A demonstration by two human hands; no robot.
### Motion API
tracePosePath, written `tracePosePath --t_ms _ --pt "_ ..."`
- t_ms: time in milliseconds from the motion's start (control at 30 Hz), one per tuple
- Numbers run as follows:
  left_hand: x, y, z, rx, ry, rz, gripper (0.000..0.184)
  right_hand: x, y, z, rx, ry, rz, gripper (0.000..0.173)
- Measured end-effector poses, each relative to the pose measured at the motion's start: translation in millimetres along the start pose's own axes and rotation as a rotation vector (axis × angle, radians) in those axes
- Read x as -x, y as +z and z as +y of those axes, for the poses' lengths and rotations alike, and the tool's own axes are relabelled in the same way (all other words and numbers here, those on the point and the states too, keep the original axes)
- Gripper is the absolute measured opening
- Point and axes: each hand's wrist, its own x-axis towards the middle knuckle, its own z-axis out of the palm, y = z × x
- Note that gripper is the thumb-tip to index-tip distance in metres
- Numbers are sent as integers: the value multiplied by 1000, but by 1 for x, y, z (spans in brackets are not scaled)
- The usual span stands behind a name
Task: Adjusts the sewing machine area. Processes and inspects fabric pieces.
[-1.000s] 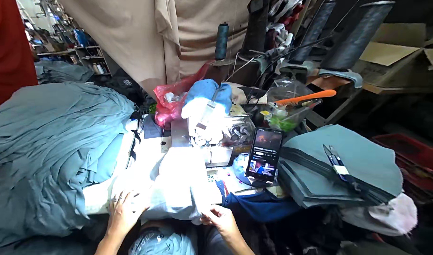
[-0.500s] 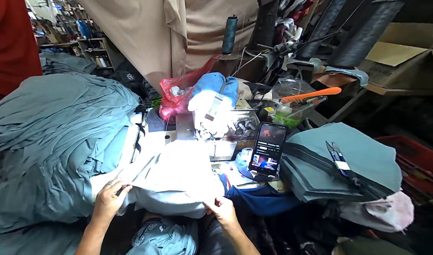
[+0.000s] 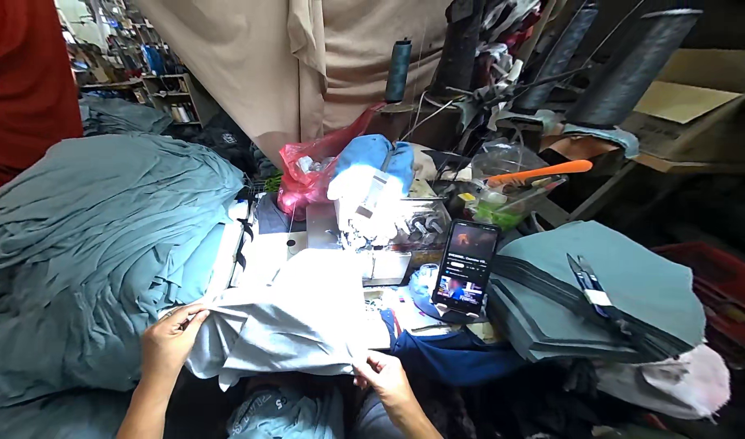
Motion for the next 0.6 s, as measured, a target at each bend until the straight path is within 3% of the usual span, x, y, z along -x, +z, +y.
tracePosePath --t_ms 300,600 --pt "-17 -3 2 36 59 56 18 0 9 -2 -209 148 71 7" --pt "-20 -13 9 45 102 91 18 1 12 1 -168 70 56 8"
